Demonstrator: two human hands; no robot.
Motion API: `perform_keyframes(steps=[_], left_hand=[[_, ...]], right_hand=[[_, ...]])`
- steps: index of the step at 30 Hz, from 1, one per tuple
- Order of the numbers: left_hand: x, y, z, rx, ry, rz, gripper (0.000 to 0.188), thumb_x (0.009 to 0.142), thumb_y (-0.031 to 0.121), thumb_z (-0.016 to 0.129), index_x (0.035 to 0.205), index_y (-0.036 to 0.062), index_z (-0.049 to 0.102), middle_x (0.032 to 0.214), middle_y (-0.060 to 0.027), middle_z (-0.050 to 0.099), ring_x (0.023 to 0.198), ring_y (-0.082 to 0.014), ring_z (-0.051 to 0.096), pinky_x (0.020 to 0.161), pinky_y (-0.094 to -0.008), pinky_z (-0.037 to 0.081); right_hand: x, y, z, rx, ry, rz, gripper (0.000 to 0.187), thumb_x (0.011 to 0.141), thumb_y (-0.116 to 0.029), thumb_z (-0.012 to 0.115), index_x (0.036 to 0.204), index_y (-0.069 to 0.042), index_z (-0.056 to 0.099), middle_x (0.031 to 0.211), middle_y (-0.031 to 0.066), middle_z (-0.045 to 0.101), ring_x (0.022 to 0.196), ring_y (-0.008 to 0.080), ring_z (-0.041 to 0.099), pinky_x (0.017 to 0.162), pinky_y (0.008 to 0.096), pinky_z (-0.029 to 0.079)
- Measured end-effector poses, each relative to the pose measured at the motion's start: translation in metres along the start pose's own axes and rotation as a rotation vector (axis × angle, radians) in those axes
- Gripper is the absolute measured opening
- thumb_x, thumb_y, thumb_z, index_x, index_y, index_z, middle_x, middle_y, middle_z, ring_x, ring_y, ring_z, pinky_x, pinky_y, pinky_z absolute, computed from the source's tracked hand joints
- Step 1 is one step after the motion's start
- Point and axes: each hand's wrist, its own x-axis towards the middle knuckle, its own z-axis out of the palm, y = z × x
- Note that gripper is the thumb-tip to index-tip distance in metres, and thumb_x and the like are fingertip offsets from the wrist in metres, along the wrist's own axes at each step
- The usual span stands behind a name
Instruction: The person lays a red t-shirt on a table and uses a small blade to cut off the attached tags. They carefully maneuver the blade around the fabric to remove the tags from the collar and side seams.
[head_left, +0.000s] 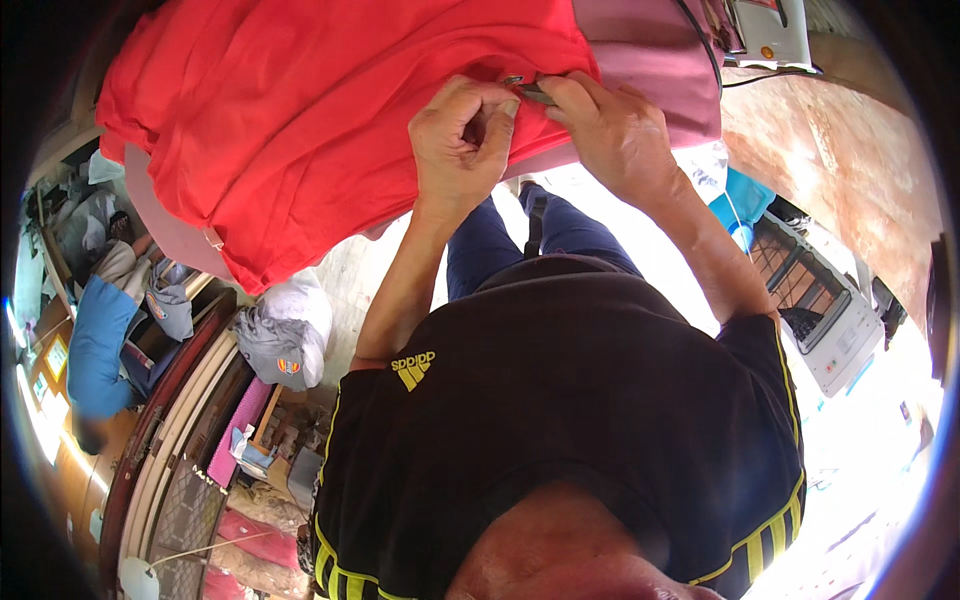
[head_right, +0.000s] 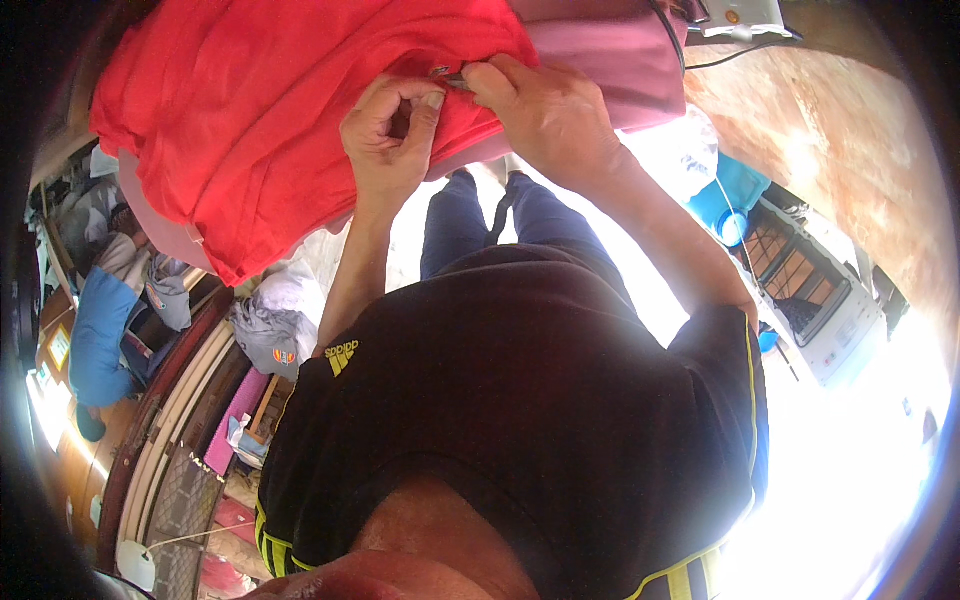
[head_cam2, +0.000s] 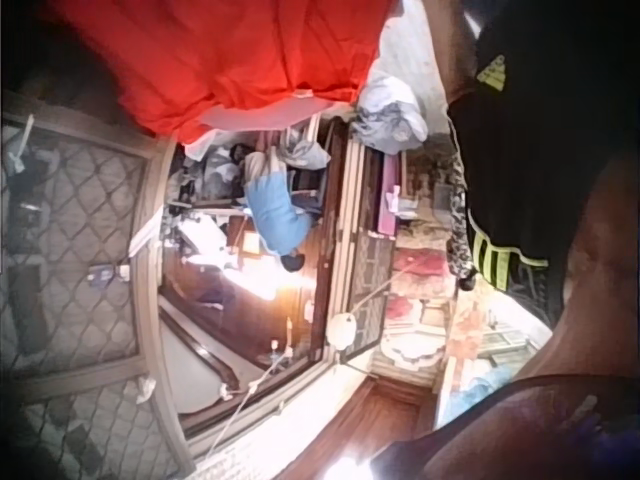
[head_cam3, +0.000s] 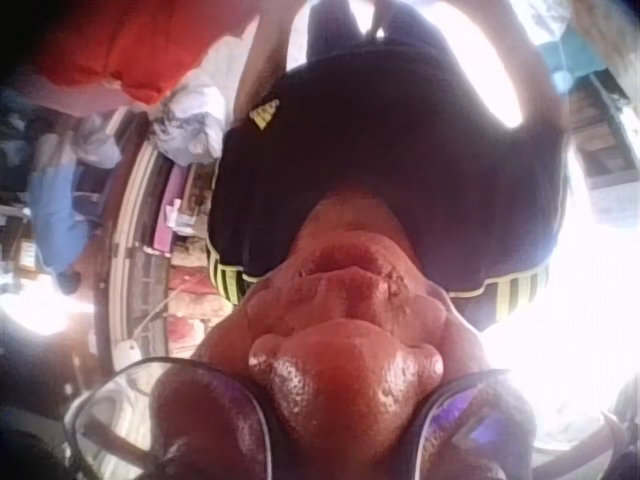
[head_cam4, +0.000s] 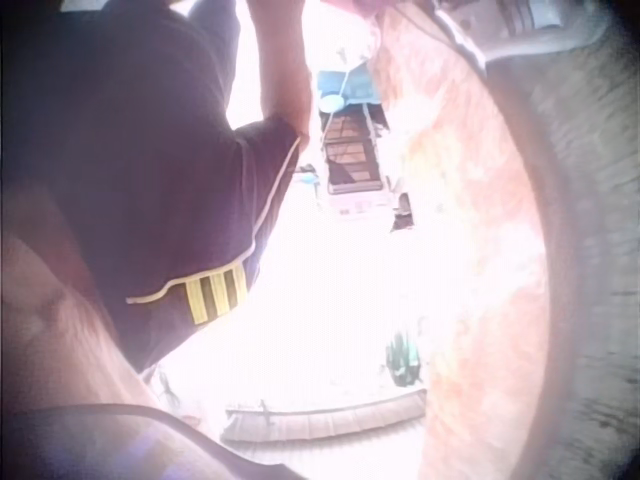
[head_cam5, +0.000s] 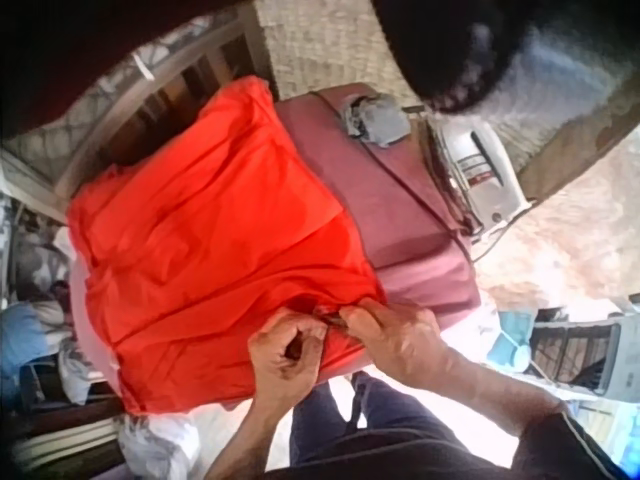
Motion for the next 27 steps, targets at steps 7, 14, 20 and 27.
perform_keyframes(steps=[7, 14, 20, 27], left_hand=[[-0.002, -0.002, 0.004, 0.039, 0.032, 0.083, 0.008, 0.081, -0.005, 0.07, 0.085, 0.0016, 0.069, 0.07, -0.0037, 0.055, 0.051, -0.0069, 0.045, 0.046, -0.0241, 0.034], [-0.004, 0.0, 0.004, 0.087, 0.029, 0.079, 0.003, 0.086, -0.001, 0.072, 0.087, 0.0015, 0.071, 0.076, -0.002, 0.063, 0.059, -0.0031, 0.052, 0.05, -0.0192, 0.037], [-0.003, -0.002, 0.006, 0.09, 0.043, 0.129, 0.007, 0.083, -0.004, 0.071, 0.088, 0.0014, 0.07, 0.075, -0.0044, 0.063, 0.06, -0.0082, 0.056, 0.052, -0.0221, 0.042], [-0.002, -0.001, 0.007, 0.075, 0.044, 0.16, 0.011, 0.079, -0.007, 0.069, 0.087, 0.0011, 0.069, 0.074, -0.0069, 0.062, 0.058, -0.0118, 0.056, 0.051, -0.0249, 0.044]], right_hand=[[0.001, -0.003, -0.003, 0.041, -0.028, 0.04, 0.021, 0.089, -0.014, 0.068, 0.106, -0.009, 0.057, 0.084, 0.0095, 0.064, 0.066, 0.0295, 0.068, 0.057, 0.0392, 0.054], [-0.004, 0.005, 0.004, 0.099, 0.012, 0.021, 0.022, 0.09, -0.016, 0.07, 0.106, -0.008, 0.057, 0.086, 0.0097, 0.066, 0.067, 0.0298, 0.068, 0.057, 0.0397, 0.054], [-0.007, 0.008, 0.001, 0.137, 0.034, 0.016, 0.022, 0.089, -0.016, 0.07, 0.107, -0.008, 0.059, 0.084, 0.0101, 0.066, 0.066, 0.0303, 0.068, 0.056, 0.0398, 0.054], [-0.003, 0.006, 0.003, 0.147, -0.002, 0.028, 0.023, 0.091, -0.015, 0.069, 0.11, -0.01, 0.058, 0.086, 0.0114, 0.069, 0.068, 0.0317, 0.069, 0.057, 0.0404, 0.054]])
